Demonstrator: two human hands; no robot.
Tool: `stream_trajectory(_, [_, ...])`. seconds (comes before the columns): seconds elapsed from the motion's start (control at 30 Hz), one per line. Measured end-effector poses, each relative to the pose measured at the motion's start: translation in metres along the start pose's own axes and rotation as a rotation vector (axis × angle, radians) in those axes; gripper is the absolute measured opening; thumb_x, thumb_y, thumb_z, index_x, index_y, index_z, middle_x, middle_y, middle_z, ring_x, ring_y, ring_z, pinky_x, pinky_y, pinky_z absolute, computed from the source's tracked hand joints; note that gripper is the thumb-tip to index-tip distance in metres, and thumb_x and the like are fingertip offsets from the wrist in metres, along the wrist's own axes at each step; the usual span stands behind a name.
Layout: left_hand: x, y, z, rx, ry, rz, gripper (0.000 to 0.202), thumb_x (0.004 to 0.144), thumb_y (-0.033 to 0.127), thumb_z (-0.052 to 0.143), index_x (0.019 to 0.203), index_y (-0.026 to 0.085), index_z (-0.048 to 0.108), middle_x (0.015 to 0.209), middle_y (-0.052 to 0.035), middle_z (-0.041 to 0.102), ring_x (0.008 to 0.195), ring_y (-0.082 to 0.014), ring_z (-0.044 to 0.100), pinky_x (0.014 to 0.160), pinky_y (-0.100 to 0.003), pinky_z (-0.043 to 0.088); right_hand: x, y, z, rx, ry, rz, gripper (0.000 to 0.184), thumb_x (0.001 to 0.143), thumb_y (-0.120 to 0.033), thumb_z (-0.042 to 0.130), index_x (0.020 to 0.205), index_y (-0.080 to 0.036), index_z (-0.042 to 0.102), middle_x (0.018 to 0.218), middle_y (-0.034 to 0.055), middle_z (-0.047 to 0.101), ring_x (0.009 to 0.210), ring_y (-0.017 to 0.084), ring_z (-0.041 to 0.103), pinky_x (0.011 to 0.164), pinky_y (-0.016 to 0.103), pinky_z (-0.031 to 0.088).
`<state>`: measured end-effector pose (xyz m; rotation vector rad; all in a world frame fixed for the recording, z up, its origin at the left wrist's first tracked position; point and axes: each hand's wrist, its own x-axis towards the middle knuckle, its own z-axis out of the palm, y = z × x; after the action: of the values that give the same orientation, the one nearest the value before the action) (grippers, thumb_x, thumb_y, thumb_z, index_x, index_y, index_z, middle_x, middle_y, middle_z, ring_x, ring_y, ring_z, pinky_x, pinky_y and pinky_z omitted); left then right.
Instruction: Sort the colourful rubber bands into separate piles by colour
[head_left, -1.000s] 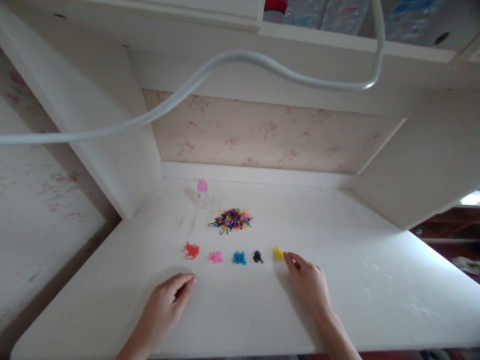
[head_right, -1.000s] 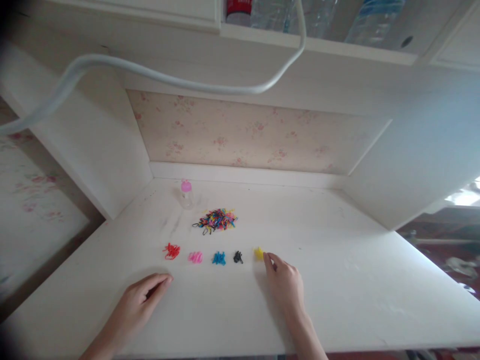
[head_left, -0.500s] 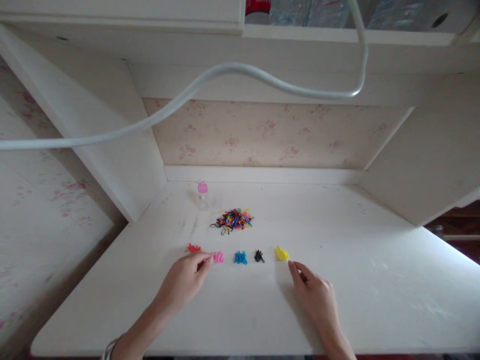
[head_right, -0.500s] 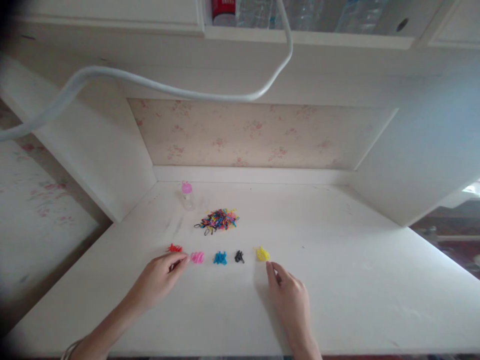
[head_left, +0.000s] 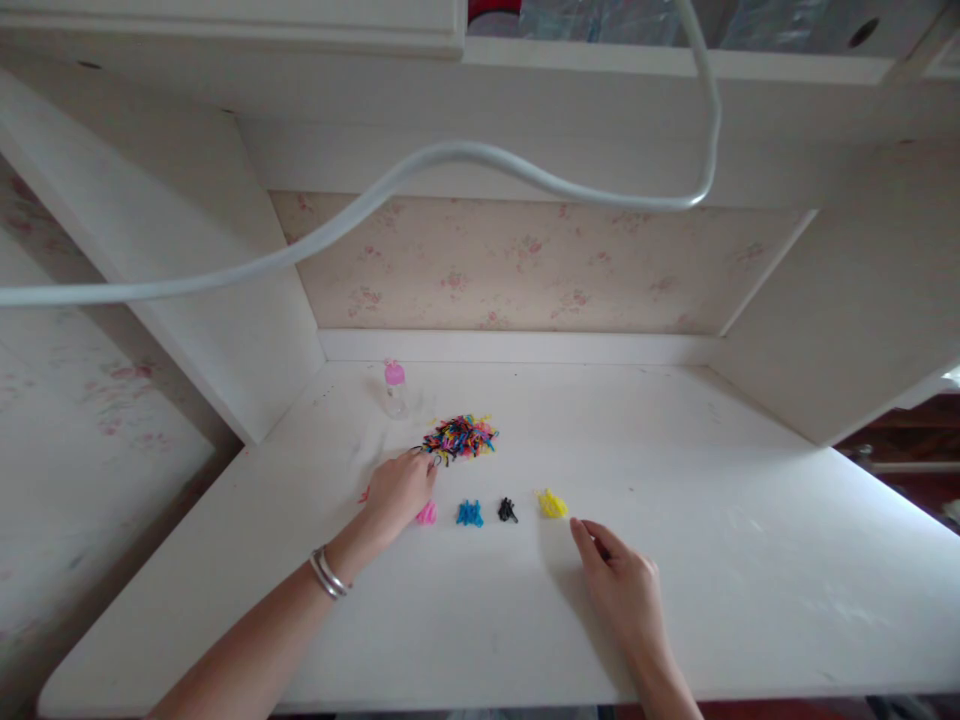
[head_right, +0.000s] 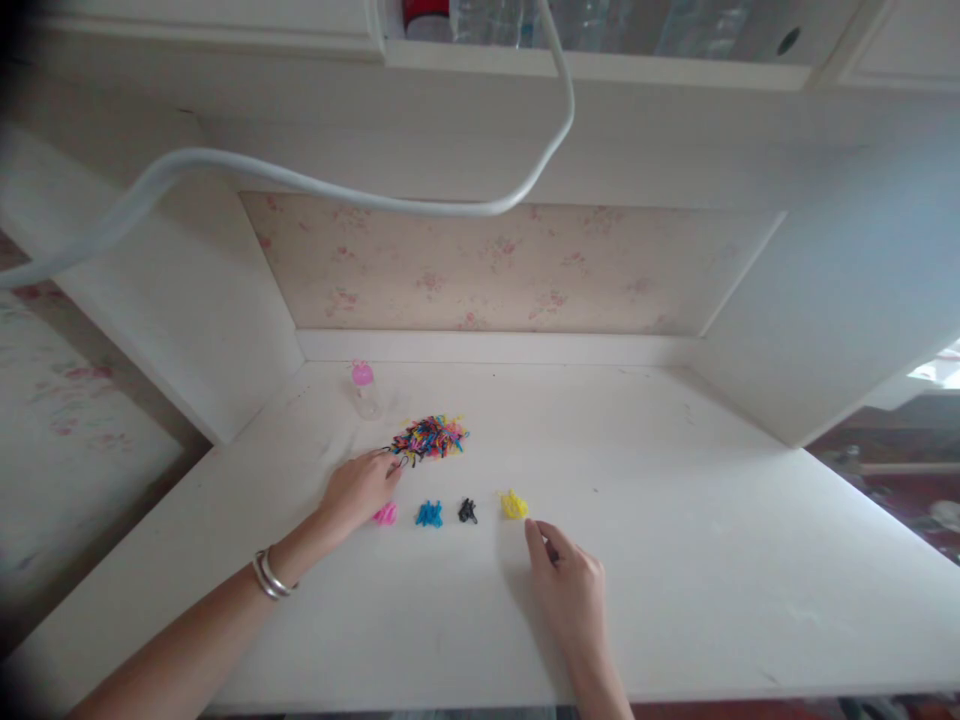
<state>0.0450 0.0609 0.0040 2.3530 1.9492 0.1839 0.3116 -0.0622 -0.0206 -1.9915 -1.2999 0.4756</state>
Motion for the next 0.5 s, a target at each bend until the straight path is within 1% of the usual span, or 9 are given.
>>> stream_trajectory(0.13, [0.002,0.004,0.002,0.03,0.003,0.003,0.031,0.093,0.03,0.036,0.093,0.019,0.064,0.097,-0.0095,0.067,0.085,-0.0207,0.064,0.072,-0.029,0.044,0.0,0.0,0.001,-0.005,0.008,-0.01,0.048,0.084,-0.056,0.041,0.084,-0.02,0.072,0.054,-0.0003,0.062,0.047,0.012,0.052,0.049,0.021,0.036])
stream_trajectory(0.27, [-0.001,0.003,-0.001,0.049,0.026,-0.001,0.028,0.093,0.027,0.036,0.094,0.019,0.062,0.097,-0.0088,0.067,0.084,-0.0211,0.065,0.07,-0.03,0.045,0.0,0.002,0.001,0.003,0.018,-0.032,0.051,0.085,-0.058,0.04,0.085,-0.019,0.073,0.055,0.0006,0.064,0.048,0.012,0.054,0.048,0.02,0.036])
stream_trajectory(0.4, [-0.017,0.006,-0.011,0.051,0.06,0.008,0.027,0.094,0.028,0.034,0.098,0.022,0.06,0.1,-0.0056,0.066,0.085,-0.0192,0.065,0.069,-0.028,0.044,-0.001,0.002,0.001,0.006,0.015,-0.048,0.05,0.085,-0.058,0.041,0.084,-0.02,0.073,0.058,0.0009,0.066,0.049,0.012,0.055,0.049,0.019,0.038])
stream_trajectory(0.5, [-0.036,0.019,-0.016,0.017,0.08,0.075,0.028,0.095,0.03,0.033,0.097,0.024,0.06,0.098,-0.0031,0.066,0.086,-0.0175,0.064,0.069,-0.026,0.044,-0.001,0.0,0.001,0.0,0.019,-0.059,0.049,0.085,-0.057,0.041,0.084,-0.019,0.073,0.056,0.0008,0.065,0.048,0.013,0.055,0.051,0.02,0.038])
